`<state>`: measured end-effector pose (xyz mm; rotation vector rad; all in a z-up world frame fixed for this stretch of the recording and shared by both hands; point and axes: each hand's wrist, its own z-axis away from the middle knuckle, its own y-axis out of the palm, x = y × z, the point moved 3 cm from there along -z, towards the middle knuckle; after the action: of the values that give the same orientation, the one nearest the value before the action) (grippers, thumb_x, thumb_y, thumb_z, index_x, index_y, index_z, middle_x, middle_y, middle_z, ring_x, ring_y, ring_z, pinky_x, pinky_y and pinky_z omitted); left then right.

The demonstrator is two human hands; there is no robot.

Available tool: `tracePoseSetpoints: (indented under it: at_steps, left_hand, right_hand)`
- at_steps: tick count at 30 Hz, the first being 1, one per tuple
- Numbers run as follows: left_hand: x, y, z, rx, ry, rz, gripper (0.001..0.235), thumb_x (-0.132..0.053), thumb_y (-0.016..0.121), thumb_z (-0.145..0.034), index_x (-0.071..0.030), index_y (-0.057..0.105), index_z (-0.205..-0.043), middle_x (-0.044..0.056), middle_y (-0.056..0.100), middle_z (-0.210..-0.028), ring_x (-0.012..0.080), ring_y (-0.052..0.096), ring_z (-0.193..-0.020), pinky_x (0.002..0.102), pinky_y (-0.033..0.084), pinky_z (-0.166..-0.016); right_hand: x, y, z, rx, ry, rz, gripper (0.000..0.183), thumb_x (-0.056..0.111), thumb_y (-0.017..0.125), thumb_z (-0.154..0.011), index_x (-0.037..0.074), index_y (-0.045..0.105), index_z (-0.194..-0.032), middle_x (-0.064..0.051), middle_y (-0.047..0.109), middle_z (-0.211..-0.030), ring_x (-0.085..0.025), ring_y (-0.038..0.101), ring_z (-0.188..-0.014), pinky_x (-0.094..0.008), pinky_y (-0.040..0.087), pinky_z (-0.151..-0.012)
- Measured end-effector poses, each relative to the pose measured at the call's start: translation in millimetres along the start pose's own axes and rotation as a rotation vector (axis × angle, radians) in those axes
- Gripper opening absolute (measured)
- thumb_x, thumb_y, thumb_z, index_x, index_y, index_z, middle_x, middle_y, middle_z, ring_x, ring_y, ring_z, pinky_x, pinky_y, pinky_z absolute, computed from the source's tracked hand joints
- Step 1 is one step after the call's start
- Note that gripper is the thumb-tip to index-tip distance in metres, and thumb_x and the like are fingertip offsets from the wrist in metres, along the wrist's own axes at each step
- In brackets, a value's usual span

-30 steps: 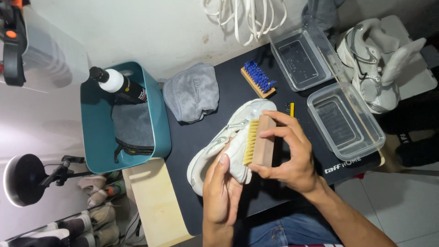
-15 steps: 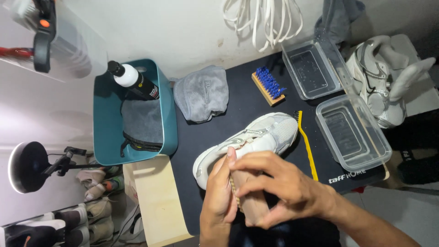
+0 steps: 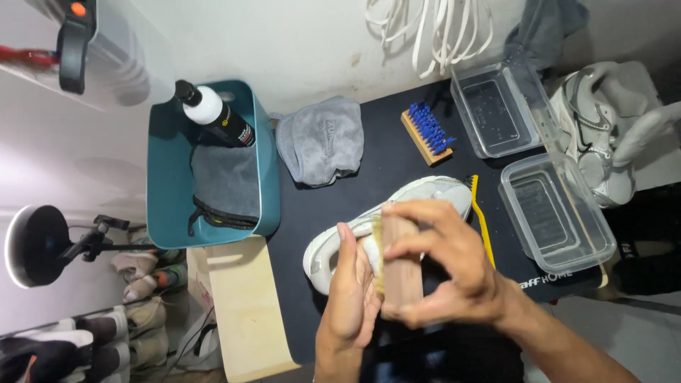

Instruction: The person scrubs a white sneaker with a wooden brush, focusing on the upper mesh, laces, and sole. The person rotates the shoe to access different areas and continues scrubbing the entire surface.

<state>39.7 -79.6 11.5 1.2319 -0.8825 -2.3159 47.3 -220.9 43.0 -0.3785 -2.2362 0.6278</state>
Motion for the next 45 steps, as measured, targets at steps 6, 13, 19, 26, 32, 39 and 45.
tracePoseSetpoints:
  at_steps: [6,13,19,26,32,39,45]
  left_hand:
    - [7.4,-5.2,1.1,0.005,-0.125,-0.063,0.093,-0.073,0.021,-0.09,-0.012,0.037,-0.158,0.009,0.05,-0.159,0.0226,0.046,-0.147,0.038,0.044,-0.111]
    - [17.8,-11.6,14.0,0.032,0.096,-0.611,0.068,-0.02,0.067,-0.077,-0.005,0.053,-0.142,0.007,0.066,-0.135,0.0175,0.061,-0.125,0.031,0.045,-0.108]
    - [31.3,-4.8,21.1,-0.219,0.292,-0.991,0.044,-0.028,0.07,-0.085,-0.012,0.061,-0.125,0.005,0.077,-0.119,0.0272,0.072,-0.11,0.037,0.053,-0.091]
    - [31.1,18.5,16.6,-0.432,1.052,-1.084,0.05,-0.012,0.073,-0.094,0.004,0.057,-0.138,0.02,0.068,-0.136,0.0303,0.071,-0.124,0.035,0.057,-0.106]
    - [11.6,37.5,6.5,-0.402,1.117,-1.38,0.034,-0.012,0.052,-0.104,-0.004,0.065,-0.135,0.018,0.064,-0.143,0.0256,0.062,-0.096,0.031,0.054,-0.087]
    - [16.9,32.6,-3.6,-0.317,1.166,-1.449,0.064,0.005,0.052,-0.074,-0.006,0.065,-0.135,0.008,0.064,-0.145,0.0281,0.055,-0.091,0.035,0.05,-0.062]
    - [24.0,27.2,-3.3,-0.28,1.143,-1.371,0.061,0.016,0.05,-0.075,-0.002,0.065,-0.132,0.015,0.067,-0.139,0.0297,0.055,-0.091,0.035,0.054,-0.069]
  right_hand:
    - [-20.0,-4.6,-3.3,0.105,-0.015,-0.042,0.065,0.041,0.099,-0.065,0.009,0.067,-0.112,-0.021,0.058,-0.136,-0.032,0.064,-0.125,-0.042,0.05,-0.108]
    - [-56.5,-24.0,-3.3,-0.095,0.261,-0.29,0.058,0.018,0.086,-0.07,0.005,0.059,-0.12,-0.024,0.049,-0.146,-0.033,0.048,-0.144,-0.042,0.044,-0.121]
    - [-43.6,-33.4,6.9,-0.077,0.265,-0.42,0.063,0.021,0.085,-0.066,0.006,0.058,-0.121,-0.025,0.047,-0.148,-0.037,0.047,-0.148,-0.049,0.043,-0.126]
    - [-6.2,-35.0,9.9,-0.079,0.113,-0.151,0.066,0.043,0.087,-0.059,0.006,0.061,-0.108,-0.03,0.054,-0.139,-0.039,0.059,-0.136,-0.044,0.052,-0.117]
    - [15.6,-35.1,21.9,0.083,-0.129,0.166,0.055,0.059,0.082,-0.075,0.019,0.069,-0.111,-0.016,0.059,-0.136,-0.032,0.061,-0.121,-0.043,0.053,-0.105]
    - [-3.4,-42.3,8.1,-0.024,-0.095,0.192,0.059,0.048,0.086,-0.071,0.006,0.068,-0.108,-0.027,0.059,-0.133,-0.04,0.062,-0.125,-0.047,0.047,-0.109]
    - [-36.3,-44.4,17.5,-0.098,0.105,0.271,0.063,0.032,0.092,-0.069,-0.002,0.065,-0.116,-0.031,0.058,-0.14,-0.039,0.057,-0.128,-0.039,0.06,-0.09]
